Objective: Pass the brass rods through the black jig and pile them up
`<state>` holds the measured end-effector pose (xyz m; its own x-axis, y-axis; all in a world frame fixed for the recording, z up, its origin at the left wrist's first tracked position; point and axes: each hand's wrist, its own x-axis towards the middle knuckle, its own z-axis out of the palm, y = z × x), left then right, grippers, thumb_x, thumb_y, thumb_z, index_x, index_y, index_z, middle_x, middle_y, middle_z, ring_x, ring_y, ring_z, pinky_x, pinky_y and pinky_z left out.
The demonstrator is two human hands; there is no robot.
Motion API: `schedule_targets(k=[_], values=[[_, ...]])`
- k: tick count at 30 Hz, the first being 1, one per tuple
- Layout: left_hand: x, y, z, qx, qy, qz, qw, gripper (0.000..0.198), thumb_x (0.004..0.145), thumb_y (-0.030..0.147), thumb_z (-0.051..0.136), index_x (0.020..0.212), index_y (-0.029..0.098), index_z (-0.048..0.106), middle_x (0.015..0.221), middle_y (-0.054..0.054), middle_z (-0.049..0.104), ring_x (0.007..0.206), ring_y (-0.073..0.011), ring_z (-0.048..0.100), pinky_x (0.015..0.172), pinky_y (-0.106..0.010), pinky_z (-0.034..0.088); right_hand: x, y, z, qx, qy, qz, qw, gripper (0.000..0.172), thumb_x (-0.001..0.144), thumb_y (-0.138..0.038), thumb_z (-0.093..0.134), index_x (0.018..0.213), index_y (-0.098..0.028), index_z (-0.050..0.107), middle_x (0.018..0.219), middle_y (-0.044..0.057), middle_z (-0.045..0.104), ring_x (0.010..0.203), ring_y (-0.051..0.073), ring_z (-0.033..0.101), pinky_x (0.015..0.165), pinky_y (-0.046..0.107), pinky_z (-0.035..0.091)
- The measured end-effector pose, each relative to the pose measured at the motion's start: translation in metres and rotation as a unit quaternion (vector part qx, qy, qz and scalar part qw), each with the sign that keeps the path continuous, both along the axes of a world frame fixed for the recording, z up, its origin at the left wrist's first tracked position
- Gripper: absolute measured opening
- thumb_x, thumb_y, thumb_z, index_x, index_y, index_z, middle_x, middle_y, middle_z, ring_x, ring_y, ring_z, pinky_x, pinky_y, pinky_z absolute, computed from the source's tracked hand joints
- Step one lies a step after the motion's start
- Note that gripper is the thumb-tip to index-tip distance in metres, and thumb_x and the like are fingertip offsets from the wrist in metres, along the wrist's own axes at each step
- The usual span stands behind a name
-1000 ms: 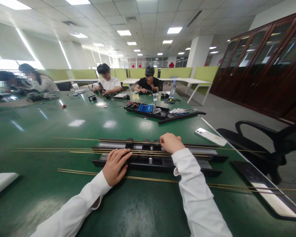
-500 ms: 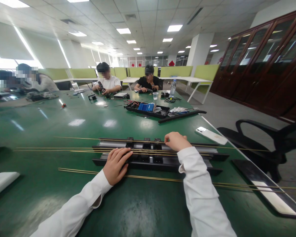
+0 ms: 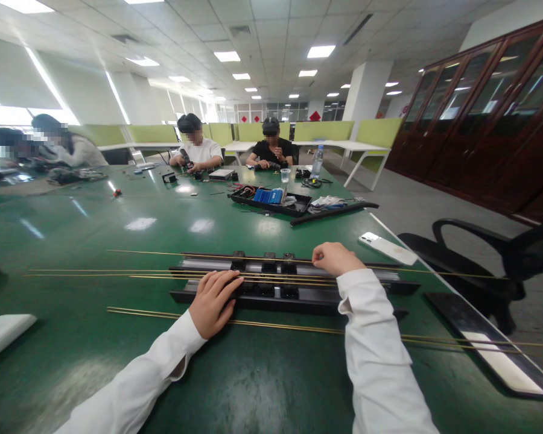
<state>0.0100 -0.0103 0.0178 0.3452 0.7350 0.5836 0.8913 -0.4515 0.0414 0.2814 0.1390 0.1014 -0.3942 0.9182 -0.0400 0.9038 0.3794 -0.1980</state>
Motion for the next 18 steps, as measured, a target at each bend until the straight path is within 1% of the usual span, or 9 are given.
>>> schedule_targets(k=[7, 14, 18], values=[[-0.002, -0.001, 0.001, 0.002, -0.001, 0.001, 1.000, 0.050, 0.075, 0.014, 0.043, 0.125, 0.019, 0.041, 0.128, -0.008, 0.044, 0.118, -0.0241, 0.037, 0.101, -0.045, 0.023, 0.011, 0.005, -0.002, -0.014, 0.018, 0.001, 1.000, 0.011, 0.064, -0.024, 0.058, 0.067, -0.024, 0.069, 0.077, 0.002, 0.068, 0.075, 0.017, 0.060, 0.068, 0.024, 0.044], [-0.003, -0.003, 0.004, -0.001, 0.002, 0.001, 1.000, 0.049, 0.075, 0.014, 0.043, 0.124, 0.017, 0.042, 0.127, -0.009, 0.045, 0.117, -0.0239, 0.037, 0.101, -0.045, 0.023, 0.015, 0.006, -0.001, -0.032, 0.001, -0.001, 0.999, 0.013, 0.065, -0.023, 0.055, 0.070, -0.022, 0.067, 0.078, 0.001, 0.068, 0.077, 0.016, 0.061, 0.068, 0.022, 0.043], [-0.005, -0.003, 0.003, 0.002, 0.002, 0.002, 1.000, 0.050, 0.075, 0.013, 0.043, 0.125, 0.018, 0.042, 0.127, -0.009, 0.045, 0.117, -0.0239, 0.038, 0.101, -0.045, 0.023, 0.020, 0.007, -0.001, -0.041, 0.007, -0.012, 0.999, 0.014, 0.065, -0.021, 0.054, 0.070, -0.021, 0.067, 0.075, 0.001, 0.068, 0.074, 0.016, 0.061, 0.066, 0.022, 0.043]])
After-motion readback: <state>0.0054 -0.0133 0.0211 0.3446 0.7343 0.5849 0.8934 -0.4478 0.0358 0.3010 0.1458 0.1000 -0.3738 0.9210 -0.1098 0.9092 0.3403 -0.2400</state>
